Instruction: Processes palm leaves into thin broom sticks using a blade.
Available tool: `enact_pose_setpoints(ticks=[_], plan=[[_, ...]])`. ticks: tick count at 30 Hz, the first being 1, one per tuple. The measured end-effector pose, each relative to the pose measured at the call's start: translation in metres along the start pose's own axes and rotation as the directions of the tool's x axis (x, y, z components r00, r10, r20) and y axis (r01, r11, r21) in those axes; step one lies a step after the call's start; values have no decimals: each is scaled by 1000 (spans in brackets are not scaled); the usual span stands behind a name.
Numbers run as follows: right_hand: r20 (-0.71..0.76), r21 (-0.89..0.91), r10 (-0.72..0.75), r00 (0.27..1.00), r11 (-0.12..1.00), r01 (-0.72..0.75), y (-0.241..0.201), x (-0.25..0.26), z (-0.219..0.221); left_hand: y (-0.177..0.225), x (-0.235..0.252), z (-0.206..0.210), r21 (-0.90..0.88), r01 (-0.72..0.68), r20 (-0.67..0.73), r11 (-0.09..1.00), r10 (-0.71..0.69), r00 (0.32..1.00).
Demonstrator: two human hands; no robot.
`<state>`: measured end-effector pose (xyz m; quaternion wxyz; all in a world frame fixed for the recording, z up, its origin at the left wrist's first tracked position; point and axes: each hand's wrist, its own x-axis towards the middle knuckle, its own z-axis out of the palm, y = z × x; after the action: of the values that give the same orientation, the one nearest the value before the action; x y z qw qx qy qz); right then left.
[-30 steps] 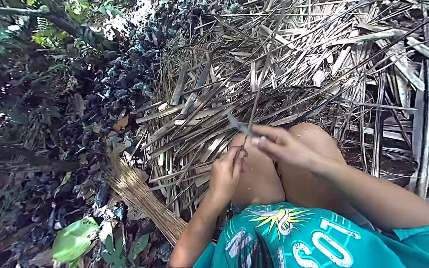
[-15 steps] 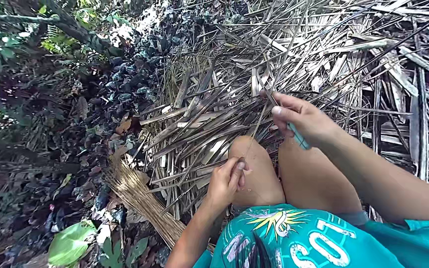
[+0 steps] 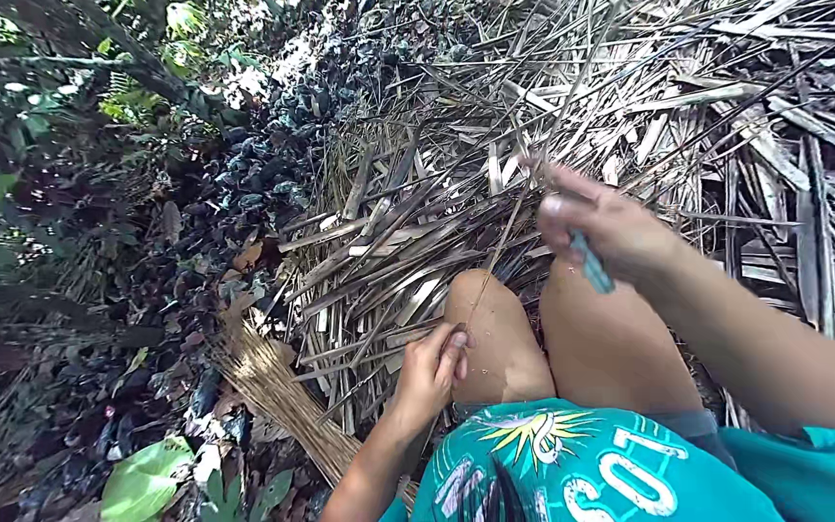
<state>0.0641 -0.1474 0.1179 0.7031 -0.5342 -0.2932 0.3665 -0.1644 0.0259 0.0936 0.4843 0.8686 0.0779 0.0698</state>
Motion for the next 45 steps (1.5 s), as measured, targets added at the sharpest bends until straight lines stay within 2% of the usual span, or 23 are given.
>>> enact_pose_setpoints(ticks=[2, 4, 6, 8, 10, 12, 14, 15, 16, 19, 21, 23, 25, 26, 31, 33, 35, 36, 38, 40, 41, 43, 45], plan=[[223, -12, 189, 956, 982, -191, 18, -21, 29, 5, 5, 0, -70, 37, -11, 997, -38, 999], [411, 7, 314, 856, 938, -347, 35, -35, 50, 9, 8, 0, -115, 58, -20, 992, -61, 998], [358, 36, 321, 877, 933, -357, 31, -34, 50, 8, 9, 0, -132, 63, -7, 989, -64, 998], [199, 56, 236, 951, 966, -252, 19, -24, 36, 7, 7, 0, -141, 56, 11, 988, -55, 998], [118, 109, 157, 981, 979, -170, 14, -18, 29, 8, 7, 1, -173, 71, 20, 982, -68, 997], [223, 74, 221, 949, 967, -242, 13, -29, 38, 12, 7, 1, -253, 121, 28, 960, -118, 993], [389, 28, 331, 860, 929, -370, 21, -41, 53, 17, 8, 0, -391, 187, 55, 901, -180, 982], [431, 24, 362, 827, 911, -411, 24, -42, 56, 19, 8, -2, -467, 220, 79, 856, -207, 975], [417, 16, 364, 833, 913, -407, 25, -41, 56, 20, 8, -2, -534, 249, 106, 808, -228, 968], [152, -20, 242, 958, 970, -242, 14, -26, 36, 17, 5, -3, -604, 267, 147, 751, -224, 963], [35, 30, 144, 989, 989, -145, 13, -18, 26, 14, 3, -2, -562, 241, 138, 791, -198, 970], [175, 11, 217, 960, 975, -223, 13, -28, 33, 15, 4, -1, -529, 222, 112, 819, -192, 975], [376, -23, 335, 864, 935, -353, 22, -42, 49, 17, 5, -1, -509, 209, 92, 835, -189, 978], [417, -1, 344, 841, 926, -378, 26, -44, 54, 18, 6, 0, -485, 200, 82, 851, -184, 980], [171, 68, 216, 961, 971, -230, 18, -26, 42, 16, 8, 2, -198, 100, 25, 975, -97, 995], [221, 7, 204, 954, 977, -211, 20, -31, 47, 17, 9, 2, -184, 69, 15, 981, -67, 998], [350, -97, 271, 897, 963, -253, 25, -39, 54, 19, 9, 2, -209, 65, 9, 976, -64, 998], [352, -122, 289, 890, 957, -262, 25, -41, 55, 19, 9, 1, -222, 74, 17, 972, -72, 997], [212, -130, 234, 949, 969, -210, 17, -34, 43, 16, 7, -1, -218, 85, 48, 972, -76, 996], [54, -34, 104, 993, 994, -103, 14, -17, 22, 12, 4, 0, -187, 67, 65, 980, -56, 996], [30, 16, 80, 996, 997, -81, 13, -13, 17, 11, 3, 0, -158, 54, 61, 986, -45, 997], [131, 14, 159, 979, 987, -162, 13, -20, 24, 8, 4, 1, -71, 10, 27, 997, -8, 1000], [332, -47, 330, 884, 942, -334, 23, -34, 45, 8, 5, 4, 50, -40, -21, 998, 41, 999]])
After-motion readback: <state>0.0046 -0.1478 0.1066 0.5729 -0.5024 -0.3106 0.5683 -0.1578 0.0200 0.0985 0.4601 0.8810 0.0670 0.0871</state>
